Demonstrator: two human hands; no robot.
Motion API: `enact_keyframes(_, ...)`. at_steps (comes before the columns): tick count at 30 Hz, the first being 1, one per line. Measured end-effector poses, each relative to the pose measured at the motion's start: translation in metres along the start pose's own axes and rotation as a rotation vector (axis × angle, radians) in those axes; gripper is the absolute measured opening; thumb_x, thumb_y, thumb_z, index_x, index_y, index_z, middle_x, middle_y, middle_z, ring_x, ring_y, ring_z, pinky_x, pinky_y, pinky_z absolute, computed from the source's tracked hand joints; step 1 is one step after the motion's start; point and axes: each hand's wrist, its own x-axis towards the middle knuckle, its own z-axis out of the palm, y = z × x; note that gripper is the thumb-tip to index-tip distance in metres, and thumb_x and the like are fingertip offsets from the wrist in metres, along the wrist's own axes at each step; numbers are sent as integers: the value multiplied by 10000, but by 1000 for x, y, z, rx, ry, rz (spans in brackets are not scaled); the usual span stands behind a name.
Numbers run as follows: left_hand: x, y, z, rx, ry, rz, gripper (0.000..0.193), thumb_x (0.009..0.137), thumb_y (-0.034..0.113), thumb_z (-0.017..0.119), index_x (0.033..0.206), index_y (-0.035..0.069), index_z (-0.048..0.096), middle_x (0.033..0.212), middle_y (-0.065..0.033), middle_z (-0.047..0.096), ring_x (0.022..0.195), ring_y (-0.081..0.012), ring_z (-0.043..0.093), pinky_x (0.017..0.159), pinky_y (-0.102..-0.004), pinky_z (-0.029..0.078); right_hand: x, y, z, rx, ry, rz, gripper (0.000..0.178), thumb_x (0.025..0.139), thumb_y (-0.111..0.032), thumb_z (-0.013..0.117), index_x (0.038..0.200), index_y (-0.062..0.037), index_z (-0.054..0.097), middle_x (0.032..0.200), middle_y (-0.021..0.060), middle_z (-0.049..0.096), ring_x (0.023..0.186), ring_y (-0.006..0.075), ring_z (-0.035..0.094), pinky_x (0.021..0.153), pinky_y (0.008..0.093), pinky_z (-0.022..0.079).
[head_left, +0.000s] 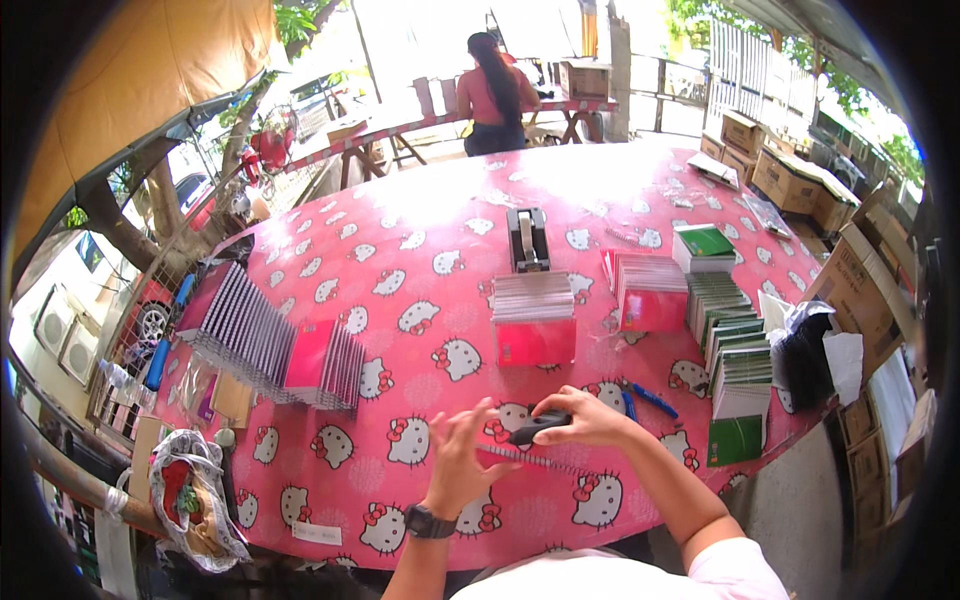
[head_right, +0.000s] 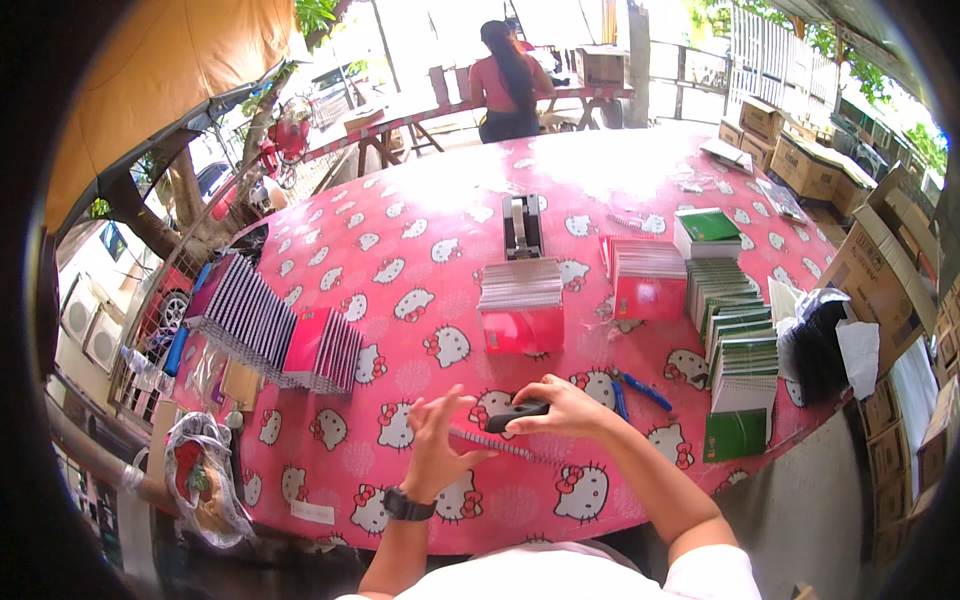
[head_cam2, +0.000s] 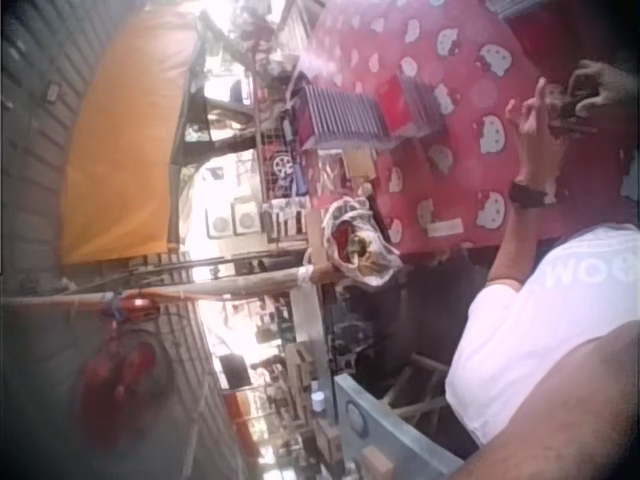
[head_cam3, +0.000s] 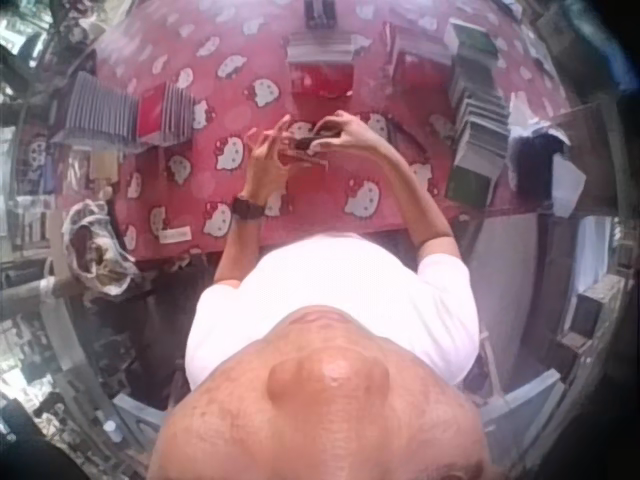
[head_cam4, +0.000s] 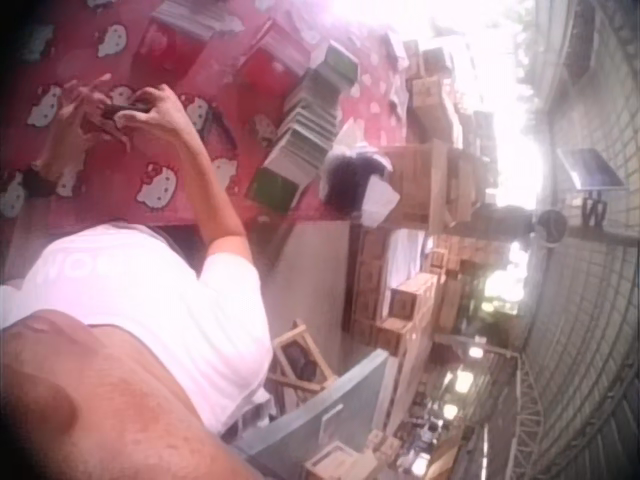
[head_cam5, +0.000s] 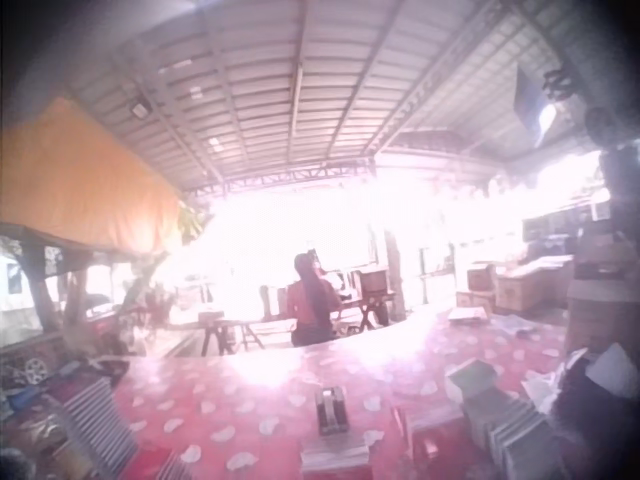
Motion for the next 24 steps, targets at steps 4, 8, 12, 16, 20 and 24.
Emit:
enact_keyframes(4, -26, -44, 10, -902, 23, -388, 618, 729, 89, 788, 1265, 68, 481, 1027, -57, 654, 980, -152, 611, 929, -332, 446, -2, -11, 8, 664, -242, -254, 687, 712, -552, 729, 1228, -119, 593, 1115, 97, 480, 1047, 211, 504, 947, 320, 374)
enact_keyframes(8, -31, -51, 21, -1220, -36, -483, 298, 821, -35, 677, 1094, 39, 585, 1014, -57, 663, 922, -95, 606, 790, -227, 503, 9, -14, 6, 110, -23, -54, 615, 717, -520, 739, 1144, -88, 648, 1073, 107, 504, 1037, 248, 514, 900, 336, 419)
enact_keyframes(12, -30, -55, 20, -1311, -48, -536, 237, 839, -26, 656, 1061, 38, 600, 1008, -62, 673, 893, -86, 611, 733, -211, 494, 9, -15, 11, 347, -160, -265, 606, 712, -527, 743, 1134, -100, 658, 1084, 121, 524, 1018, 244, 518, 872, 332, 431)
enact_keyframes(16, -33, -49, 25, -1346, 35, -455, 226, 851, -37, 631, 1063, 36, 602, 1032, -85, 675, 883, -97, 615, 720, -215, 494, 13, -14, 6, 291, -67, -105, 515, 738, -457, 747, 1107, -104, 678, 1071, 86, 550, 1052, 219, 515, 928, 333, 400)
enact_keyframes(20, -35, -53, 29, -1324, 23, -492, 273, 864, -50, 599, 1127, 24, 612, 1064, -97, 662, 965, -137, 611, 795, -239, 497, 17, -18, 14, 122, -40, -127, 517, 743, -478, 740, 1102, -110, 681, 1061, 100, 560, 1059, 233, 518, 923, 340, 409)
enact_keyframes(24, -33, -51, 26, -1283, 46, -450, 329, 878, -49, 579, 1195, 29, 610, 1091, -84, 644, 1029, -153, 594, 832, -244, 490, 18, -23, 11, 453, -127, -157, 518, 746, -485, 736, 1090, -101, 686, 1047, 104, 560, 1024, 229, 533, 886, 341, 438)
